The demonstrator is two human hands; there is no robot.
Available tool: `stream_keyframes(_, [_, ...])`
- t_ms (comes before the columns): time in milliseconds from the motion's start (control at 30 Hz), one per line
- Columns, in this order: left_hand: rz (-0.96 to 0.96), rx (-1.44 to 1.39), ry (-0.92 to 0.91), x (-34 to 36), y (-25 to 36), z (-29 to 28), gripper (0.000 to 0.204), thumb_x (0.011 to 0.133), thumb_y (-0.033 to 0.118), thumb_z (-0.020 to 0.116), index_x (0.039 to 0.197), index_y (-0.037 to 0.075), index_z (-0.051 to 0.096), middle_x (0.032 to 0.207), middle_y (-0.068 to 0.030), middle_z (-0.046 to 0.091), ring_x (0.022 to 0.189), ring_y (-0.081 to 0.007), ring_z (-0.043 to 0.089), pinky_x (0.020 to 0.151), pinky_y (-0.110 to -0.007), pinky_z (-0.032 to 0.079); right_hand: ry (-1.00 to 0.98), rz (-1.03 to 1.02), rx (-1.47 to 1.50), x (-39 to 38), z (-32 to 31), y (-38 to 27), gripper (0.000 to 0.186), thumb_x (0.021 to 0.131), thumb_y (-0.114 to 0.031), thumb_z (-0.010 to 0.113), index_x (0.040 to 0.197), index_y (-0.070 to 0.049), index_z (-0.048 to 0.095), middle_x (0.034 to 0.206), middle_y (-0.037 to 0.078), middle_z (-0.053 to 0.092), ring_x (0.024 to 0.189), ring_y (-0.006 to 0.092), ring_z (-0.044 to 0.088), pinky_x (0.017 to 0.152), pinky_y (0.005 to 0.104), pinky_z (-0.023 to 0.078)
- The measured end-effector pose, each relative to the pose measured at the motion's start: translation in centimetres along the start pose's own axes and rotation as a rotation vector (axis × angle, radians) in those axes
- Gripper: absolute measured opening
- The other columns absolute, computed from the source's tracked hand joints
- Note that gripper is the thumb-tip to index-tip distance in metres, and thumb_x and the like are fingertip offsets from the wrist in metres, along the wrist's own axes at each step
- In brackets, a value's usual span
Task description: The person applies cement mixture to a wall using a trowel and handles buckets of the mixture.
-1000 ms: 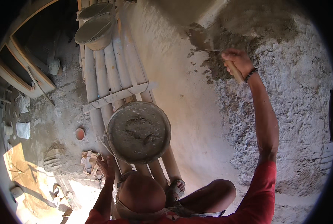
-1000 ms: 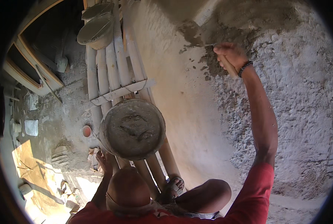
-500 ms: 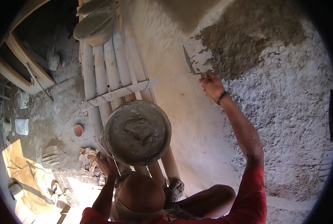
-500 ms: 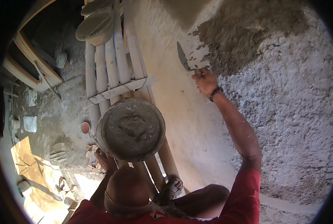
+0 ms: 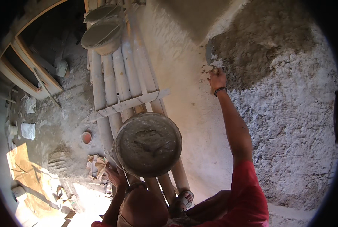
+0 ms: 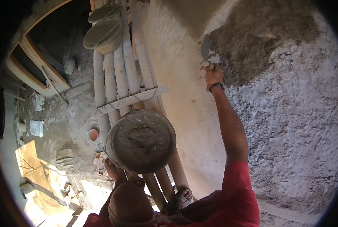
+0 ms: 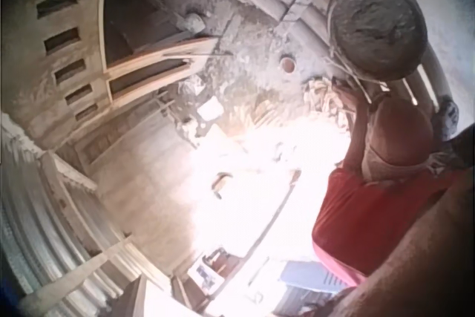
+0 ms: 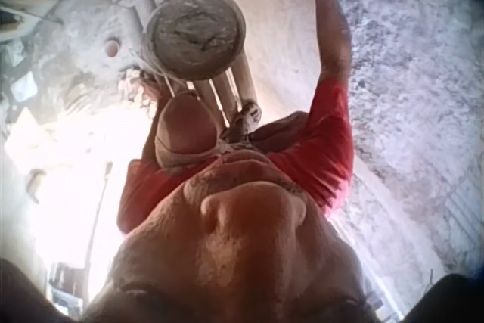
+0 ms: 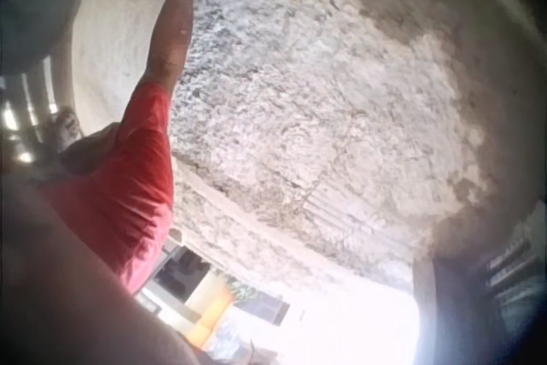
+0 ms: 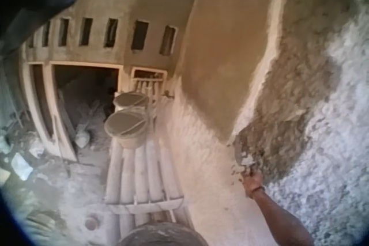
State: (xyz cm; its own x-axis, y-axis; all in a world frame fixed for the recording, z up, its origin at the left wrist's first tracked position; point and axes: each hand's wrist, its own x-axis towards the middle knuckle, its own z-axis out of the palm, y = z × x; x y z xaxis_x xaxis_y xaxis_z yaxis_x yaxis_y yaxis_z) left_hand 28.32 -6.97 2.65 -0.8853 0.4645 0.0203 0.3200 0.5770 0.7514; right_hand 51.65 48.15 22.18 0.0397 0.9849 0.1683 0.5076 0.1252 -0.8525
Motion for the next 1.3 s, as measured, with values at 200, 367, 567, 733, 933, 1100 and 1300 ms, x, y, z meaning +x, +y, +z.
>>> stream_keyframes(200, [-0.075,0.086,-0.062,-0.2,1.3,-0.5,0.058,0.087,0.038,0.056,0.125,-0.002,0.039,0.121,-0.0220,0.049,0.105,-0.0395,0.049,0.088,-0.048,0.037,0.079,-0.178,-0.215,-1.6,-5.9,-1.6,0.031,0.078,-0.017,0.067,0.105,-0.002,0.062,0.075,0.014,0.065,0.056,0.0211,0.063,0.051,0.0325,0.049])
stream_keyframes(367, [-0.126,0.008,-0.104,0.0,2.0,-1.1,0.055,0.087,0.028,0.055,0.128,-0.003,0.036,0.124,-0.0257,0.045,0.115,-0.0419,0.043,0.096,-0.048,0.033,0.010,-0.051,-0.177,-4.4,-10.7,-6.6,0.032,0.080,-0.017,0.065,0.107,0.001,0.061,0.071,0.010,0.064,0.052,0.0163,0.060,0.049,0.0306,0.048])
stream_keyframes(567, [-0.147,-0.028,-0.096,-0.1,3.1,-1.3,0.055,0.086,0.028,0.055,0.127,-0.004,0.036,0.124,-0.0251,0.044,0.116,-0.0420,0.042,0.098,-0.048,0.032,-0.021,-0.040,-0.294,-7.2,-17.2,-12.4,0.033,0.081,-0.017,0.064,0.107,0.002,0.059,0.072,0.009,0.063,0.052,0.0135,0.058,0.046,0.0287,0.047])
stream_keyframes(733, [-0.143,-0.022,-0.092,-0.2,1.8,-0.7,0.058,0.086,0.032,0.056,0.128,-0.004,0.036,0.126,-0.0246,0.043,0.118,-0.0414,0.041,0.098,-0.048,0.032,0.108,-0.424,-0.866,-8.4,-21.8,-16.2,0.034,0.082,-0.016,0.066,0.110,0.000,0.056,0.077,0.017,0.064,0.066,0.0287,0.063,0.059,0.0365,0.050])
stream_keyframes(933, [-0.124,0.005,-0.095,-0.2,1.2,-0.8,0.059,0.088,0.033,0.054,0.129,-0.003,0.034,0.126,-0.0247,0.043,0.118,-0.0411,0.041,0.098,-0.049,0.032,-0.023,-0.519,-0.828,-15.6,-21.9,-26.5,0.040,0.079,-0.017,0.067,0.113,0.000,0.055,0.088,0.022,0.065,0.082,0.0338,0.065,0.072,0.0386,0.051])
stream_keyframes(1100, [-0.123,0.011,-0.069,-0.2,0.3,-0.5,0.057,0.088,0.032,0.055,0.129,-0.002,0.034,0.125,-0.0247,0.043,0.116,-0.0414,0.042,0.096,-0.050,0.032,-0.439,-0.779,-0.538,-20.5,-20.6,-31.1,0.041,0.084,-0.019,0.067,0.116,0.002,0.054,0.082,0.014,0.064,0.065,0.0199,0.063,0.061,0.0304,0.051])
stream_keyframes(1300, [-0.022,-0.009,-0.016,-1.1,-1.1,2.0,0.056,0.087,0.031,0.056,0.128,-0.001,0.036,0.119,-0.0240,0.046,0.111,-0.0413,0.044,0.094,-0.051,0.033,-0.430,-0.059,0.006,-13.7,-23.2,-24.5,0.039,0.089,-0.018,0.062,0.120,0.002,0.051,0.072,0.006,0.058,0.055,0.0089,0.054,0.047,0.0247,0.045])
